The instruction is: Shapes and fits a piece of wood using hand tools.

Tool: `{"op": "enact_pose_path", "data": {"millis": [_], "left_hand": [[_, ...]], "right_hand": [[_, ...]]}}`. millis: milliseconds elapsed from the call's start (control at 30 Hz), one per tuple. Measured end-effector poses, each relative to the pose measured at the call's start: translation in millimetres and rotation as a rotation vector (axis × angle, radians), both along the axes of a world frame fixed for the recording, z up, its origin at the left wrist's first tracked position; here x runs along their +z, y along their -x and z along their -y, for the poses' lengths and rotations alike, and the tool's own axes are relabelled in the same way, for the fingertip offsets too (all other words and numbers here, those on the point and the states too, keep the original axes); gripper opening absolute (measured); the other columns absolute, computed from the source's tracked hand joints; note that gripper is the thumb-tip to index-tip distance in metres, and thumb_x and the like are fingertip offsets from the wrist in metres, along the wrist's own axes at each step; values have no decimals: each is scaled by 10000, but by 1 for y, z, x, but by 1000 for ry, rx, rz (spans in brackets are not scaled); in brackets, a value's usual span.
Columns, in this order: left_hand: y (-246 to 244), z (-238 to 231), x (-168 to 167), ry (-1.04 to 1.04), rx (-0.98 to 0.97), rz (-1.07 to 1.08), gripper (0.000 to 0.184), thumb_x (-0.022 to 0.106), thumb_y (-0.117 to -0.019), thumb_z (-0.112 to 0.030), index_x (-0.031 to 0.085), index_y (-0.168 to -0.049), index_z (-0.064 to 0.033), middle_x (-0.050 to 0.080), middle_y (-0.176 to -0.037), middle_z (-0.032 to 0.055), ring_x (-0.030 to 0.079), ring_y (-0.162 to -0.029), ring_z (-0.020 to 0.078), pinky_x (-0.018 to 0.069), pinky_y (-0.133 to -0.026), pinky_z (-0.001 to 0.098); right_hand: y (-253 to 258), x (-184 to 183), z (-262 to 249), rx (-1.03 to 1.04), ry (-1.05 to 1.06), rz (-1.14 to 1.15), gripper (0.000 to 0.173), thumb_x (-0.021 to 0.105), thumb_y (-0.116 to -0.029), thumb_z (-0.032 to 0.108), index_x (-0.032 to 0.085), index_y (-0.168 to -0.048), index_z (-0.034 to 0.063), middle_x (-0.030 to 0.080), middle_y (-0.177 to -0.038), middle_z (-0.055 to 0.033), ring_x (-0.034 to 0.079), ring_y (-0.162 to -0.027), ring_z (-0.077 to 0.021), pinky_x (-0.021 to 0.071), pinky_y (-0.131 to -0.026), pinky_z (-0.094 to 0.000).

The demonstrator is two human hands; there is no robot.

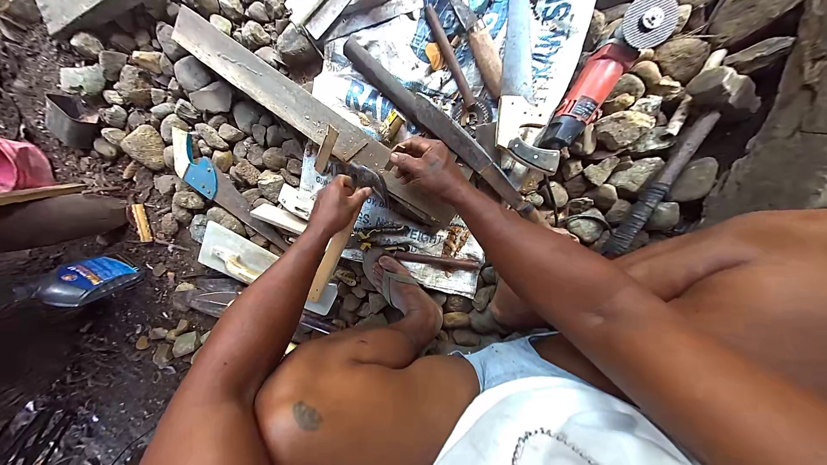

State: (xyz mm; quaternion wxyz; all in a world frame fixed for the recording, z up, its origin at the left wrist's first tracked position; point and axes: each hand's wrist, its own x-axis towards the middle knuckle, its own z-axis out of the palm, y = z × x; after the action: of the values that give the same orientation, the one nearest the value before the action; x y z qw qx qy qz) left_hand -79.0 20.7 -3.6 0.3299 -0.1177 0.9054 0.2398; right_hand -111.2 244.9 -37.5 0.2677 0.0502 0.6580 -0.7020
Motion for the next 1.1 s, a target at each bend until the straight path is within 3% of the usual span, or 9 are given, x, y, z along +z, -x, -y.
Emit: {"op": "enact_pose_path", "data": {"millis": [100,233,333,400,467,533,733,933,1100], "left_hand": [[-4,-13,-12,-26,-75,66,416,618,-1030,-347,525,-1259,-13,658,-990,226,672,-925,396,529,-831,623],[-13,-13,7,-205,-128,13,295,541,-1008,-223,531,-1242,-43,625,-885,144,642,-796,295,530,-733,543],[-18,-15,43,-349,-194,-64,343,682,-964,-222,569,-1248,-66,678,-934,97,680,-818,205,584,-756,467],[-18,-21,76,-412,-257,-170,325,750,-937,-264,602,-1149,-67,665,-868,54,655,-750,144,573,-703,382],[-19,-27,109,-453,-308,-307,281,776,-916,-245,635,-1073,-58,670,-851,32,646,-750,99,564,-727,329],[-21,-34,140,-475,-327,-410,278,768,-922,-247,657,-1085,-51,681,-867,22,652,-773,71,570,-757,295],[-51,-53,212,-453,-424,-697,207,740,-946,-185,653,-1025,-16,664,-786,35,625,-676,57,544,-650,238],[-92,-64,254,-219,-500,-816,167,749,-918,-187,649,-943,-55,652,-756,59,644,-665,153,551,-615,362],[-127,-72,280,-295,-460,-867,156,700,-974,-216,650,-1000,-70,631,-717,4,597,-581,74,514,-520,256]], "right_hand": [[-5,5,-1,9,38,-2,204,671,-1006,123,670,-1164,-6,744,-978,-114,746,-781,-180,650,-742,-351],[-7,30,-14,0,93,-85,189,634,-1028,113,655,-1174,-5,739,-1009,-112,751,-825,-181,655,-774,-350],[-11,66,-28,-14,159,-178,181,605,-1042,105,655,-1163,-19,734,-1011,-115,754,-848,-190,662,-779,-359],[-15,96,-34,-22,194,-252,185,615,-1033,93,656,-1174,-20,734,-1019,-112,753,-856,-190,664,-783,-359],[-24,130,-38,-26,209,-364,208,636,-1015,72,660,-1196,-29,738,-1025,-111,754,-854,-185,667,-784,-356],[-39,162,-42,-46,208,-496,206,653,-1003,56,668,-1187,-35,744,-1021,-102,755,-845,-172,672,-784,-349],[-84,233,-52,-144,177,-685,195,651,-1009,65,656,-1177,-35,751,-972,-77,760,-812,-155,679,-750,-326],[-126,281,-68,-109,70,-870,165,690,-984,62,679,-1136,-1,753,-950,-50,757,-781,-122,682,-710,-294],[-151,301,-78,-128,53,-1024,188,678,-984,39,661,-1157,-34,738,-979,-72,749,-794,-133,677,-700,-294]]}}
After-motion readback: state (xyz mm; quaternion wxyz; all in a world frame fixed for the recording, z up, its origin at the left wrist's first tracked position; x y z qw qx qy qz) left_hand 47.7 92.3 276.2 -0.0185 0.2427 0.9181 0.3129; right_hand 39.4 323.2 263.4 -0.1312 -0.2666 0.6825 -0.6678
